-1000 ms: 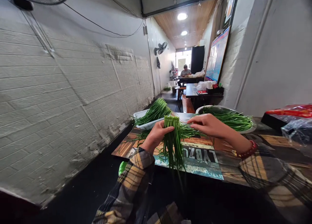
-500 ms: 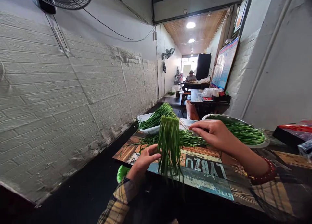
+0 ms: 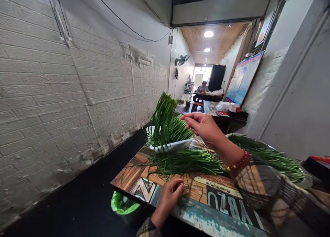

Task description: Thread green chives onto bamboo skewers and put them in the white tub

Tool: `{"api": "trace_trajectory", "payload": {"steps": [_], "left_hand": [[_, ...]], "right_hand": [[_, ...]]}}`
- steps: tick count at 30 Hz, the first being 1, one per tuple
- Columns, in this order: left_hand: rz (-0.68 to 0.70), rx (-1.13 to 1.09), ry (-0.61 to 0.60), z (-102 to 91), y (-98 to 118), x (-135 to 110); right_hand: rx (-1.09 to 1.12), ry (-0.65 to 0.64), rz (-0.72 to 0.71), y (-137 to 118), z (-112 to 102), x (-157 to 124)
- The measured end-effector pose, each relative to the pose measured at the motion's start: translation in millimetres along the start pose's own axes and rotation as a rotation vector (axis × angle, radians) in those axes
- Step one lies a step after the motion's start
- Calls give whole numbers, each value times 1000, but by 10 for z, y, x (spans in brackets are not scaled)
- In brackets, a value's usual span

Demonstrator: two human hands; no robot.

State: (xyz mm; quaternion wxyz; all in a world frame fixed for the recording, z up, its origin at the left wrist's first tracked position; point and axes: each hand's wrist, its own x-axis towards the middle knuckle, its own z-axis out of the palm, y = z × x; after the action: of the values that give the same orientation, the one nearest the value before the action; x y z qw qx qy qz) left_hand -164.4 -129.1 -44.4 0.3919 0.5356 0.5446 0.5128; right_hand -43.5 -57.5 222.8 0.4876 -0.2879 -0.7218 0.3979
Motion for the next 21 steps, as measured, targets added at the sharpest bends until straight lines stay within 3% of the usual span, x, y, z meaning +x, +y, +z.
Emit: {"api": "trace_trajectory", "payload": {"steps": [5,10,16,21], "left_hand": [[13,-9,64,13,-19,83],[-2,44,-1,-76,-146,65],[77,101,-108,-104,-193,61],[78,72,-156,-128,-120,61]], "right_hand": [[189,-1,107,305,388,495],[141,166,259,984,541,974],[-51,355,368,1952,151,1137],[-230,311,372,2266,-148,1100]]}}
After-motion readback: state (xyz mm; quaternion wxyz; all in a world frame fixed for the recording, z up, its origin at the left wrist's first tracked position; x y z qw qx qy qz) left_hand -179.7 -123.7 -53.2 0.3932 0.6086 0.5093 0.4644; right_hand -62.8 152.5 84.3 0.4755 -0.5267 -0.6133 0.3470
